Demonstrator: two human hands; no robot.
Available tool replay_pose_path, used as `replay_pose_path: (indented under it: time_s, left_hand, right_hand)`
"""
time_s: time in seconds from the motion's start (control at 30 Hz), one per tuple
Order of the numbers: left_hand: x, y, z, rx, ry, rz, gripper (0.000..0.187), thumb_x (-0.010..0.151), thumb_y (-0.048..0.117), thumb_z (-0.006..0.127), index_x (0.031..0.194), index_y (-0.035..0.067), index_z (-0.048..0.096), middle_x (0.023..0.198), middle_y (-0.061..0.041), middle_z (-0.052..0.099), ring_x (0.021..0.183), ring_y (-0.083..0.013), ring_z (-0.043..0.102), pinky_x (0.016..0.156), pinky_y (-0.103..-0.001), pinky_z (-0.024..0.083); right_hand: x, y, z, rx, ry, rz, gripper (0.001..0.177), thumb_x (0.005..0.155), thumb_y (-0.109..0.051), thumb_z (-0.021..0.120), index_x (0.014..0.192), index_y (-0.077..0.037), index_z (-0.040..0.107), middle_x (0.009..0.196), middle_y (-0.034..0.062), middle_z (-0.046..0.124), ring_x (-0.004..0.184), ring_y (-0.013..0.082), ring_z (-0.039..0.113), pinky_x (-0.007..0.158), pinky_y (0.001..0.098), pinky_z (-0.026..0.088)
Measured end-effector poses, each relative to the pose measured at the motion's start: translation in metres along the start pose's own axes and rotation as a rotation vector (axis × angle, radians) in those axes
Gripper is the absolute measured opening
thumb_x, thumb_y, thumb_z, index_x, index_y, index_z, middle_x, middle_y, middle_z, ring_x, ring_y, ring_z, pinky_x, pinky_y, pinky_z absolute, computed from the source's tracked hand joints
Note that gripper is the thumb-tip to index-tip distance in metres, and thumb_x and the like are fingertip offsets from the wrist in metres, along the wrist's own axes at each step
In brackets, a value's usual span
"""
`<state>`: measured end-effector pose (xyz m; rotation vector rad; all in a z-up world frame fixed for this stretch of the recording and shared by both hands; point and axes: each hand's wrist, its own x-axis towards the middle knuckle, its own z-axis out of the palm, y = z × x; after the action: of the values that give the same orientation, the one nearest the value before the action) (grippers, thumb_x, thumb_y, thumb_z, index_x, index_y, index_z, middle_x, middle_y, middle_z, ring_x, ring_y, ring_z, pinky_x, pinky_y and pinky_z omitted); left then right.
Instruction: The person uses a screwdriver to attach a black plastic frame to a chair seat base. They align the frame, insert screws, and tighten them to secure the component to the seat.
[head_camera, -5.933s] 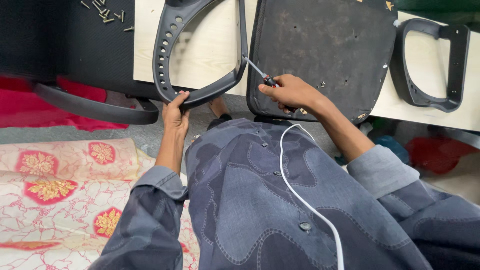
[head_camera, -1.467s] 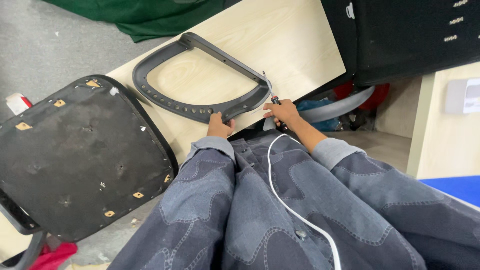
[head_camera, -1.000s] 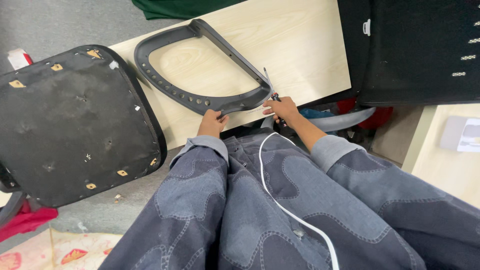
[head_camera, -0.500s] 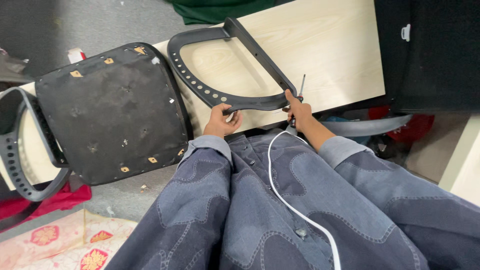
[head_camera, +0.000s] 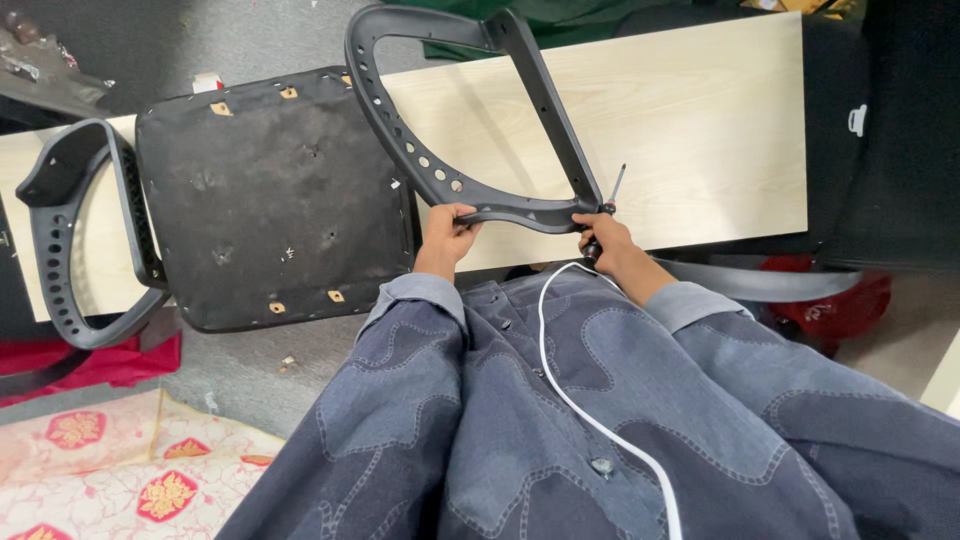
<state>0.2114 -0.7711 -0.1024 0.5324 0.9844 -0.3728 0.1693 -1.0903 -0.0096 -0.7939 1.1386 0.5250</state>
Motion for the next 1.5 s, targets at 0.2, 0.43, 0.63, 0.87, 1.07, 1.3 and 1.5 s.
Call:
replay_pose_path:
  time_s: [0.2,0.43,0.63,0.87,1.07,1.3,1.5]
  left_hand:
    - [0.002,0.037,-0.038,-0.134,-0.014,-0.022,0.007,0.081,-0.010,0.057,0.081,-0.003,0.056,0.085,-0.015,0.060,0.084,-0.0289,0.062,0.092,-0.044,0.057]
    - [-0.032,0.082,-0.085,-0.224,0.035,-0.005,0.005,0.081,-0.006,0.055,0.083,-0.007,0.060,0.091,-0.018,0.065,0.092,-0.0334,0.066,0.095,-0.048,0.057]
    - [-0.054,0.125,-0.145,-0.339,0.025,-0.009,0.005,0.082,-0.007,0.057,0.083,-0.008,0.061,0.093,-0.018,0.064,0.094,-0.0341,0.065,0.097,-0.048,0.058]
    - [-0.083,0.156,-0.217,-0.435,0.003,0.066,0.009,0.082,-0.005,0.057,0.087,-0.009,0.063,0.096,-0.021,0.065,0.100,-0.0367,0.064,0.099,-0.049,0.055]
    - [-0.109,0.159,-0.257,-0.514,0.032,0.097,0.011,0.082,-0.003,0.059,0.090,-0.005,0.066,0.102,-0.020,0.066,0.106,-0.0353,0.063,0.103,-0.049,0.052]
    - [-0.107,0.159,-0.281,-0.530,-0.033,0.154,0.017,0.079,-0.002,0.060,0.093,-0.007,0.068,0.102,-0.021,0.070,0.103,-0.0343,0.067,0.099,-0.047,0.054]
    - [-0.133,0.153,-0.283,0.736,0.361,0.831,0.023,0.077,0.001,0.068,0.099,-0.008,0.066,0.103,-0.022,0.068,0.094,-0.0311,0.068,0.087,-0.042,0.057]
  right_hand:
    - [-0.018,0.015,0.050,-0.062,0.001,-0.046,0.028,0.086,-0.001,0.077,0.082,-0.010,0.050,0.068,0.0000,0.049,0.051,0.0068,0.044,0.044,0.0228,0.039]
    - [-0.035,0.050,0.109,-0.175,-0.033,-0.090,0.022,0.085,0.000,0.075,0.085,-0.006,0.054,0.070,0.0000,0.051,0.051,0.0056,0.044,0.043,0.0219,0.039]
    - [-0.047,0.105,0.161,-0.263,-0.035,-0.090,0.024,0.085,0.000,0.075,0.085,-0.007,0.052,0.072,0.0015,0.053,0.051,0.0060,0.045,0.043,0.0222,0.038]
    - [-0.059,0.156,0.215,-0.374,-0.102,-0.067,0.020,0.087,-0.001,0.074,0.087,-0.005,0.054,0.074,0.0033,0.058,0.051,0.0045,0.044,0.044,0.0206,0.039]
    - [-0.065,0.175,0.251,-0.484,-0.135,-0.069,0.018,0.087,-0.002,0.074,0.085,-0.005,0.056,0.072,0.0018,0.057,0.050,0.0050,0.044,0.043,0.0207,0.038]
    - [-0.065,0.185,0.276,-0.641,-0.050,-0.118,0.022,0.086,-0.005,0.077,0.075,-0.006,0.058,0.064,0.0011,0.054,0.050,0.0086,0.046,0.043,0.0241,0.039]
    - [-0.043,0.181,0.276,-0.738,0.006,-0.266,0.018,0.084,-0.004,0.077,0.076,0.000,0.060,0.064,0.0062,0.058,0.049,0.0132,0.051,0.042,0.0289,0.042]
